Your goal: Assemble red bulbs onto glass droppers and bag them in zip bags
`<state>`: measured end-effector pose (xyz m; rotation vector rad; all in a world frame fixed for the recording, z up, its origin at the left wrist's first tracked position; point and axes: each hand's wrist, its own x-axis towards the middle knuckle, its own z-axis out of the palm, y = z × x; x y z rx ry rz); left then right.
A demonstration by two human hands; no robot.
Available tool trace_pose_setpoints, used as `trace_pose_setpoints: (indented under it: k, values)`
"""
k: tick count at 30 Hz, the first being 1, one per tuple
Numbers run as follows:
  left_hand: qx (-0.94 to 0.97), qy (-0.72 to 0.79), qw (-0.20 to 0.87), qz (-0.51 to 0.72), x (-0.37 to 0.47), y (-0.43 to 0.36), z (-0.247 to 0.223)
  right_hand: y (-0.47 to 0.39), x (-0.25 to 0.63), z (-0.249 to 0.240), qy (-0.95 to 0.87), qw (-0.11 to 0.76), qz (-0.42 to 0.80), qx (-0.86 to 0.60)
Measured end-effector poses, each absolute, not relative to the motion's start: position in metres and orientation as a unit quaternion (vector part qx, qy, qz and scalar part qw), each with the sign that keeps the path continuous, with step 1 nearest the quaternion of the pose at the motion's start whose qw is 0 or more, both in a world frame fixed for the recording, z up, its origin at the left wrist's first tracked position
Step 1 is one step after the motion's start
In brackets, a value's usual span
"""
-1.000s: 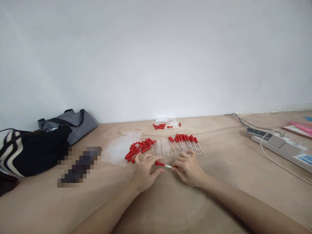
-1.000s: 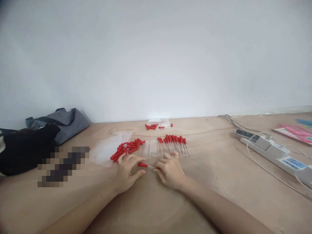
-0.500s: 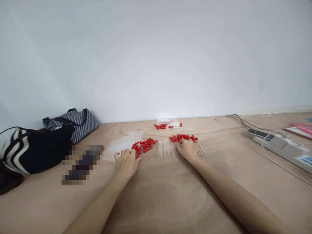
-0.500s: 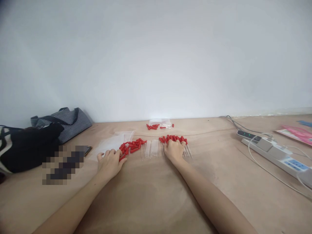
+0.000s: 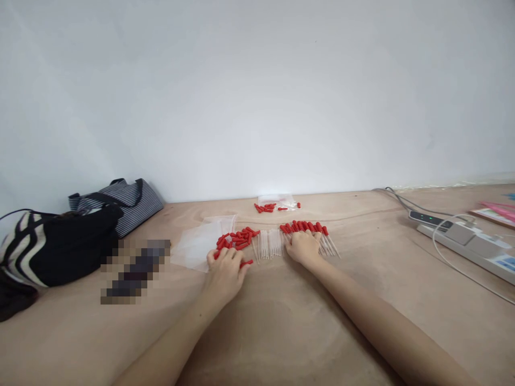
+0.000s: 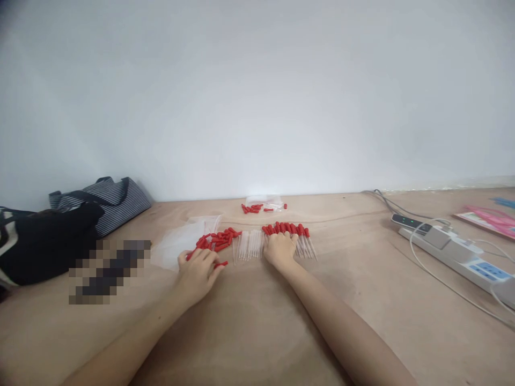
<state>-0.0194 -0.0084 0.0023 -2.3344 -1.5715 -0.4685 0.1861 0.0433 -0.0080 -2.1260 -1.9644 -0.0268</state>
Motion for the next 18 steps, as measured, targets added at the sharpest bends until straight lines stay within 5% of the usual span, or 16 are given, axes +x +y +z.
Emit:
trace_pose_setpoints:
  k: [13, 18]
  values:
    - [-0.877, -0.421, 0.013, -0.230, 0.007, -0.020, -0.016, 0.003, 0.204, -0.003, -0.737, 0.079, -0.035, -0.671]
    - [-0.874, -0.422, 0.012, -0.240, 0.009, -0.017, -0.018, -0.020, 0.224, -0.020, -0.795, 0.170, -0.037, -0.581]
